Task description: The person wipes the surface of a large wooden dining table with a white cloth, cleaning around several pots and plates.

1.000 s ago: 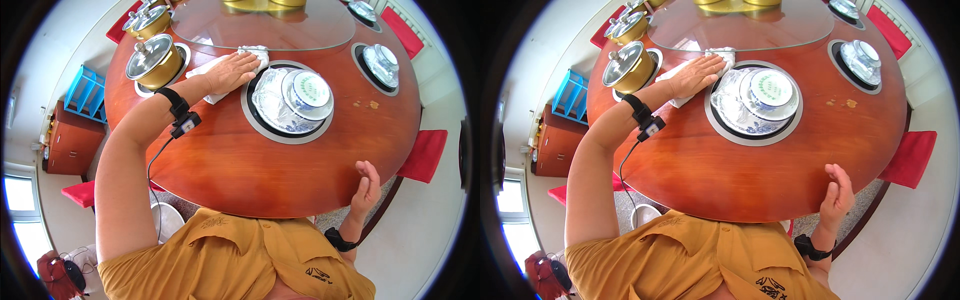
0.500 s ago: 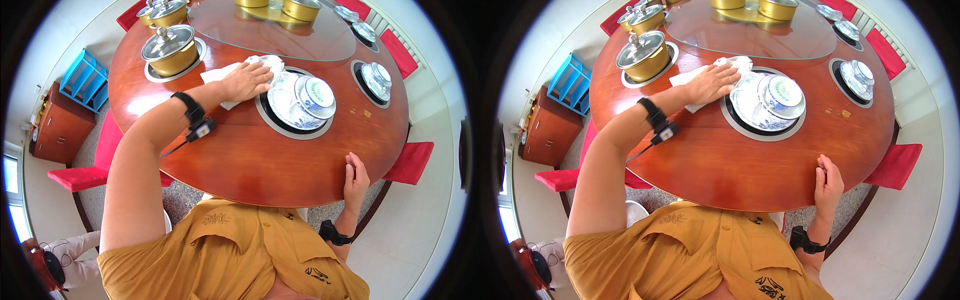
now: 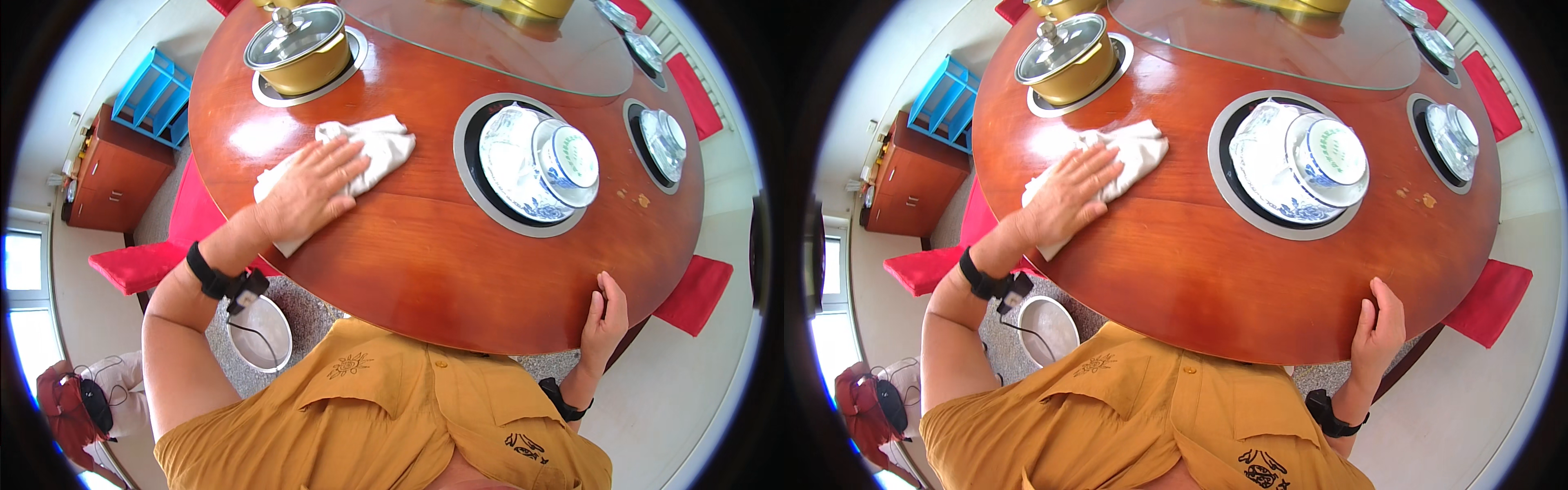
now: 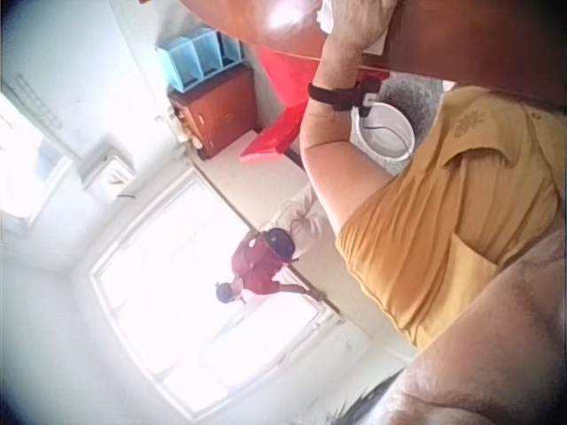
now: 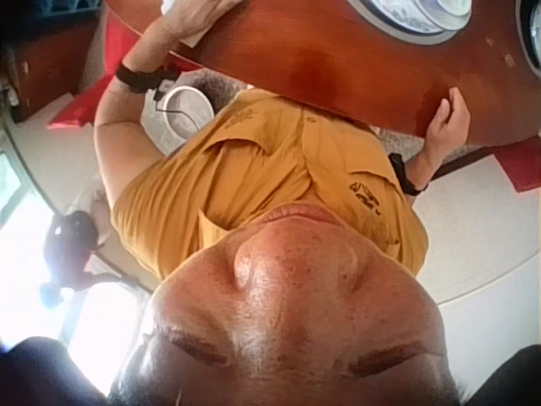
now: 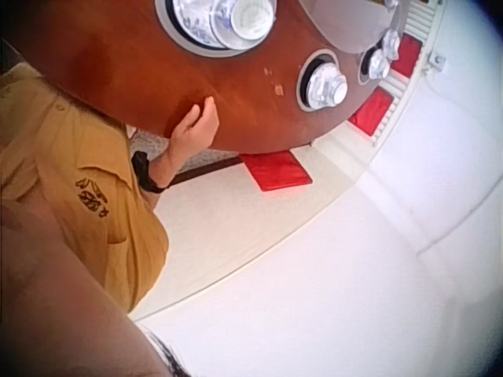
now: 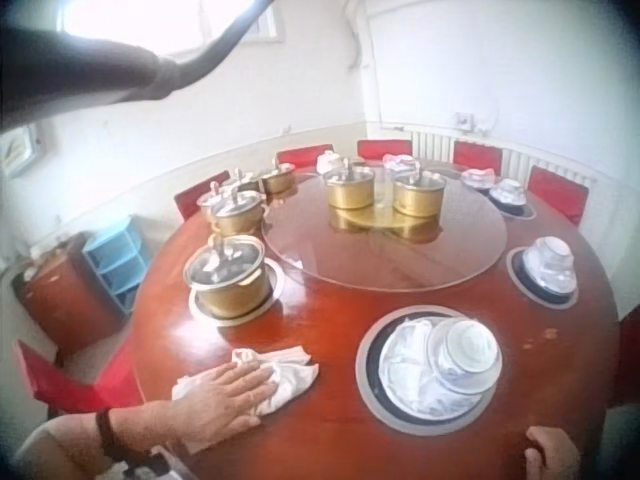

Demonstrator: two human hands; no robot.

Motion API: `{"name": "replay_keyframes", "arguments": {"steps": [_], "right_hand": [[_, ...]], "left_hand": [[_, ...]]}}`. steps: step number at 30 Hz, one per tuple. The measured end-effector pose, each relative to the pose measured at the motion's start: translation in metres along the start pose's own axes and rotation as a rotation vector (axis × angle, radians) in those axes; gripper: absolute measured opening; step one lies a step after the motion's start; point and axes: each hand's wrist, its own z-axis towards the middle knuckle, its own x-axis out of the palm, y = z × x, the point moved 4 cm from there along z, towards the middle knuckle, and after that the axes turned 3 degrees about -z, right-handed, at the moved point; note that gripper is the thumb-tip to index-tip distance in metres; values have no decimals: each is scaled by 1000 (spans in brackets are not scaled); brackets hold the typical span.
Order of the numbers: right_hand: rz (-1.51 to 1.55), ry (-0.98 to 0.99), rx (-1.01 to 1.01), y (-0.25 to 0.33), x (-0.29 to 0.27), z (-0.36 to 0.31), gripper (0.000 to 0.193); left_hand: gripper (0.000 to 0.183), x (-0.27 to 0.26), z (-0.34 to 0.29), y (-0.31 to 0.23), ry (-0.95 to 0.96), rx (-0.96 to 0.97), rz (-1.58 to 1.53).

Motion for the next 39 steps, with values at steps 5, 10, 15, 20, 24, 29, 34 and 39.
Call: {"name": "replay_keyframes", "arguments": {"steps": [5, 10, 15, 20, 24, 29, 34, 39], "right_hand": [[94, 10, 69, -5, 0, 0, 24], [134, -6, 108, -9, 2, -2, 25], [58, 1, 47, 0, 0, 2, 24], [46, -19, 29, 2, 2, 2, 23], [40, -43, 6, 2, 1, 3, 23], [60, -35, 0, -3, 3, 2, 23], [13, -22, -13, 0, 3, 1, 23], [-74, 57, -56, 2, 2, 2, 23]], "left_hand": [[54, -7, 28, 56, -37, -139, 21], [53, -7, 59, 64, -53, -102, 112], [50, -3, 119, 82, -167, -8, 154], [54, -3, 173, 97, -142, -275, 184], [56, 1, 175, 97, -162, -290, 159], [52, 5, 125, 70, -172, -162, 121], [50, -1, 42, 47, -139, -217, 29], [48, 15, -26, 132, -191, -359, 55]]}}
